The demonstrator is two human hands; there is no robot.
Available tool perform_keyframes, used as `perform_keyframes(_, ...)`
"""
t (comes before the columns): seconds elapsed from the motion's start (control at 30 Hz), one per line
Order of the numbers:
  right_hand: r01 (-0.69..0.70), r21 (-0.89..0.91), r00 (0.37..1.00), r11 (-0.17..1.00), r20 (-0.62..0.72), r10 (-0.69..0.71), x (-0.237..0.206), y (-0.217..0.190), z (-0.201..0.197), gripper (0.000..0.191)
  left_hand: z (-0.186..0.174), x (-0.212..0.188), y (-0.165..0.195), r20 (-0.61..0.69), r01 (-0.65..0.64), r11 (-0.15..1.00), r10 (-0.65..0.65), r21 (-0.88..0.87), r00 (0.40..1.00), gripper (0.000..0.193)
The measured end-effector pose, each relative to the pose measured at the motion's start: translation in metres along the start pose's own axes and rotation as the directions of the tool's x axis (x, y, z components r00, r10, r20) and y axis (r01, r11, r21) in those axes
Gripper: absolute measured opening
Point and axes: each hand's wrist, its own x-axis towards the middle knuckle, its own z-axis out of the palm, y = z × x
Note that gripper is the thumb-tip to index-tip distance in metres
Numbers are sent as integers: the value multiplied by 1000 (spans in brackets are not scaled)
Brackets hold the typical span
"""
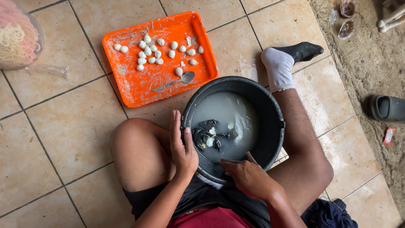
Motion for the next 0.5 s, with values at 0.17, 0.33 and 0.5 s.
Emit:
perform_keyframes(0.17,-29,-74,999,997,34,32,2,-8,-4,50,1,1,4,-49,-15,1000,15,-1,999,53)
perform_keyframes(0.33,-71,13,996,997,-57,72,0,-7,2,32,-3,0,16,-172,-156,980,176,128,969,57)
perform_keyframes(0.5,215,418,830,883,-554,60,-4,-11,5,36,-2,-25,46,53,-414,907,418,-73,907,37)
